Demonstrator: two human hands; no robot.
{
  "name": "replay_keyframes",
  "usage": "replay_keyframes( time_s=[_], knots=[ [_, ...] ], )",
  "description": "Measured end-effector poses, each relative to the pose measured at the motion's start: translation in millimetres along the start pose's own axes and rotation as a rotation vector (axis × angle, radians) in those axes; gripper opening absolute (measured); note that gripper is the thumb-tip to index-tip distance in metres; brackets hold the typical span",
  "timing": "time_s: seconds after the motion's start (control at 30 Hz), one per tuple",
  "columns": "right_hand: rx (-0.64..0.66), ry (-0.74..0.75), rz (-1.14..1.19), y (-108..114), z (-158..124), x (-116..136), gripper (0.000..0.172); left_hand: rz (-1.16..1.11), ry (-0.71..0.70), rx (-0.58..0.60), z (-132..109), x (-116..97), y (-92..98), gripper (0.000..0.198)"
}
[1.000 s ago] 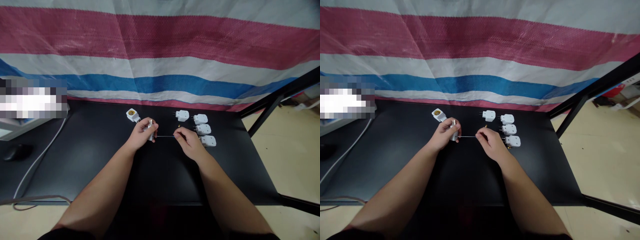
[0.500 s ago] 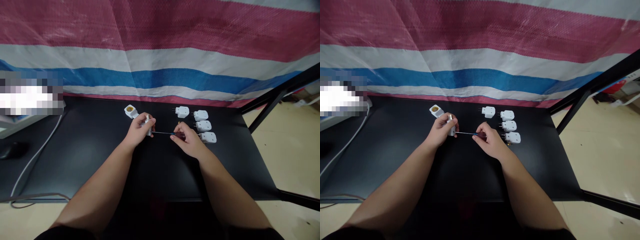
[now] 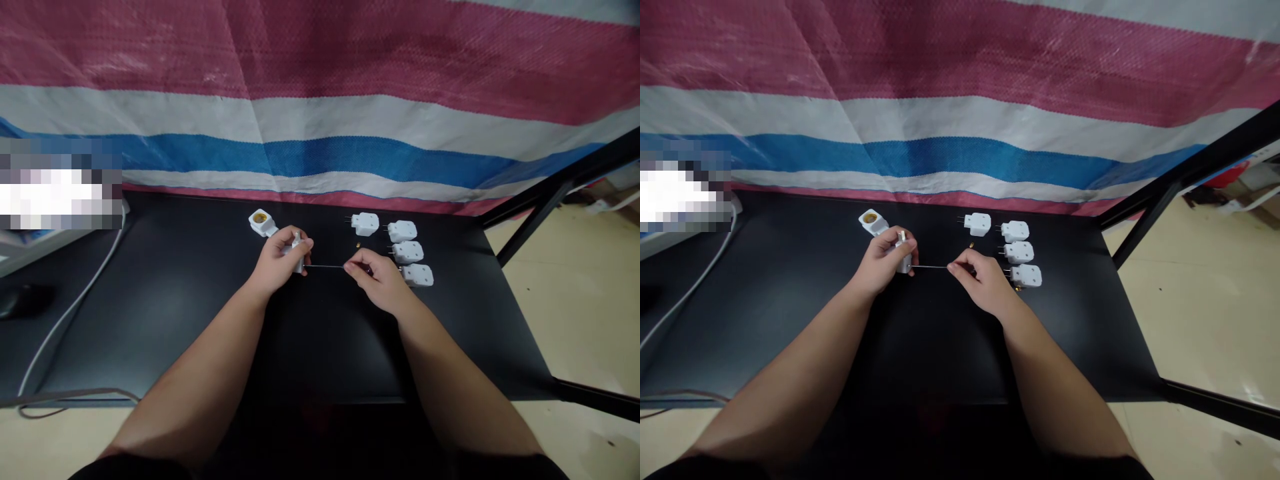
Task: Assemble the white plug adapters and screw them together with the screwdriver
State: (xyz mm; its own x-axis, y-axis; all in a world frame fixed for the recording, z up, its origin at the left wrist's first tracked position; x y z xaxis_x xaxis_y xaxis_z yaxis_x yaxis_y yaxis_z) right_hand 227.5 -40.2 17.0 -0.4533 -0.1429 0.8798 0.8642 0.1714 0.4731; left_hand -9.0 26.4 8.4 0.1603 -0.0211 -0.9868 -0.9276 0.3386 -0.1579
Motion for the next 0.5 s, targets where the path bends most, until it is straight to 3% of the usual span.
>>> replay_keyframes(
  time_s=[0.1, 0.23, 0.33, 0.5],
  knots=[
    [-0.005, 0.002, -0.082, -1.4, -1.0, 4.5, 0.051, 0.001, 0.007, -0.001, -0.2, 0.2, -0.1, 0.034],
    [0.015, 0.042, -0.057, -1.1, -4.5, 7.0, 0.025, -0.03, 0.017, -0.042, 0.4, 0.6, 1.1, 0.035],
    [-0.019, 0.041, -0.039, 1.1, -3.8, 3.4, 0.025, -0.03, 0.012, -0.043, 0.6, 0.1, 0.6, 0.035],
    [-0.028, -0.01, -0.062, -0.3, -0.7, -0.2, 0.047, -0.007, 0.005, -0.002, 0.2, 0.4, -0.8, 0.034]
  ],
)
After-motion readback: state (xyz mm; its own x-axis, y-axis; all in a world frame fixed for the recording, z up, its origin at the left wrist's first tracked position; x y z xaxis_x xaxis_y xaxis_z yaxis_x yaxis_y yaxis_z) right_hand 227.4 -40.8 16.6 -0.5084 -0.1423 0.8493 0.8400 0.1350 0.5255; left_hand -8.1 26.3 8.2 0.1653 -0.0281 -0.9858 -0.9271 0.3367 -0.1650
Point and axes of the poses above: each hand's wrist, its own z-axis towards the middle knuckle, its own y-axis out of the back of the hand, x = y × z, the point moved 2 cm from there along z, towards the middle knuckle, and after that the axes turned 2 degrees about x, right-handed, at the moved point
